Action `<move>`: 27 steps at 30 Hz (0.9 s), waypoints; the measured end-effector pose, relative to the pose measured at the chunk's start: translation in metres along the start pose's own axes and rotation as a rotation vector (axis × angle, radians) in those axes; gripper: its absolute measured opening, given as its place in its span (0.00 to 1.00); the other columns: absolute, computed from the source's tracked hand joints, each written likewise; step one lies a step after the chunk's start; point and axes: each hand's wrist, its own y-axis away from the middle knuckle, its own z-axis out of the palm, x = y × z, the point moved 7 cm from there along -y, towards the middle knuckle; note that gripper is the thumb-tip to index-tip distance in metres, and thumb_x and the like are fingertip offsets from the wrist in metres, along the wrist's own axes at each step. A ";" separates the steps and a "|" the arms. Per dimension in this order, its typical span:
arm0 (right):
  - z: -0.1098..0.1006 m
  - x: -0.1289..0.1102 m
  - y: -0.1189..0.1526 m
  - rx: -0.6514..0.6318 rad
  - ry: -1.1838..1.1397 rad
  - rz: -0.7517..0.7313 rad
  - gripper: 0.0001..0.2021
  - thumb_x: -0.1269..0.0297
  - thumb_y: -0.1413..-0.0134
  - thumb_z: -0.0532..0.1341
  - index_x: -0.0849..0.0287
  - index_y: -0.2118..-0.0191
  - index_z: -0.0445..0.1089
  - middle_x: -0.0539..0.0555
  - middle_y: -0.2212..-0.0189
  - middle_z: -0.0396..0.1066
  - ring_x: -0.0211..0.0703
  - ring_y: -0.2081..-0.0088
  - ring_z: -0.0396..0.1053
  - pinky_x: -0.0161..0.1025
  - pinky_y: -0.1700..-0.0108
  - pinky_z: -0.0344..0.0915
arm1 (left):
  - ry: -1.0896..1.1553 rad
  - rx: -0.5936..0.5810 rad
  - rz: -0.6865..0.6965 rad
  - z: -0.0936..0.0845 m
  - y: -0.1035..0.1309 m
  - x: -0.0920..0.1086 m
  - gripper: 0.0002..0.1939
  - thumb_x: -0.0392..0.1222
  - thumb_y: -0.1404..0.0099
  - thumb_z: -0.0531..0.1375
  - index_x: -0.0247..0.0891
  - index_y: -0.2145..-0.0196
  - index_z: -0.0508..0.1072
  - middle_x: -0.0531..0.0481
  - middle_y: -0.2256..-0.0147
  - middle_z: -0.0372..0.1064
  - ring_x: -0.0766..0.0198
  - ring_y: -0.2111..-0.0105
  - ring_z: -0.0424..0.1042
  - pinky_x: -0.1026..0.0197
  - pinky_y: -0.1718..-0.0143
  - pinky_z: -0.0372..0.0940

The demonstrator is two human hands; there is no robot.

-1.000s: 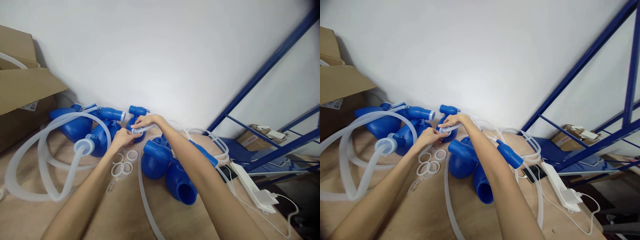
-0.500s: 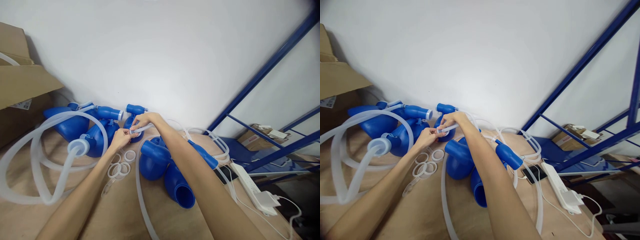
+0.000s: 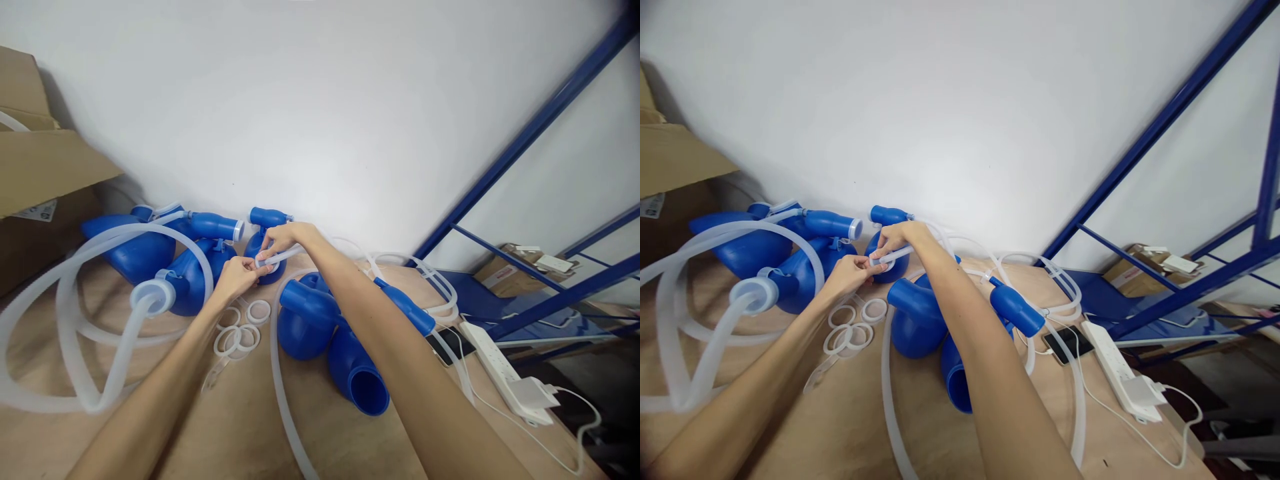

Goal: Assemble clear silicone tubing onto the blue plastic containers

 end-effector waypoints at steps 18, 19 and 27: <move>-0.005 -0.006 -0.004 0.059 -0.015 0.122 0.32 0.44 0.25 0.49 0.69 0.52 0.81 0.58 0.62 0.79 0.40 0.66 0.70 0.35 0.61 0.64 | -0.272 0.053 0.097 0.000 -0.007 0.014 0.18 0.55 0.38 0.66 0.41 0.61 0.67 0.48 0.66 0.77 0.51 0.65 0.78 0.58 0.68 0.63; -0.005 -0.006 -0.007 0.069 -0.006 0.125 0.30 0.46 0.25 0.51 0.69 0.52 0.81 0.58 0.61 0.79 0.40 0.65 0.70 0.35 0.61 0.63 | -0.281 0.063 0.100 0.000 -0.006 0.016 0.17 0.54 0.38 0.66 0.41 0.60 0.68 0.47 0.65 0.78 0.50 0.63 0.78 0.58 0.67 0.63; -0.002 -0.001 -0.021 0.098 0.017 0.119 0.24 0.48 0.28 0.55 0.64 0.60 0.79 0.58 0.63 0.79 0.42 0.68 0.70 0.37 0.64 0.64 | -0.354 0.151 0.099 -0.003 0.005 0.026 0.20 0.51 0.36 0.67 0.37 0.53 0.72 0.40 0.59 0.79 0.42 0.55 0.79 0.53 0.59 0.68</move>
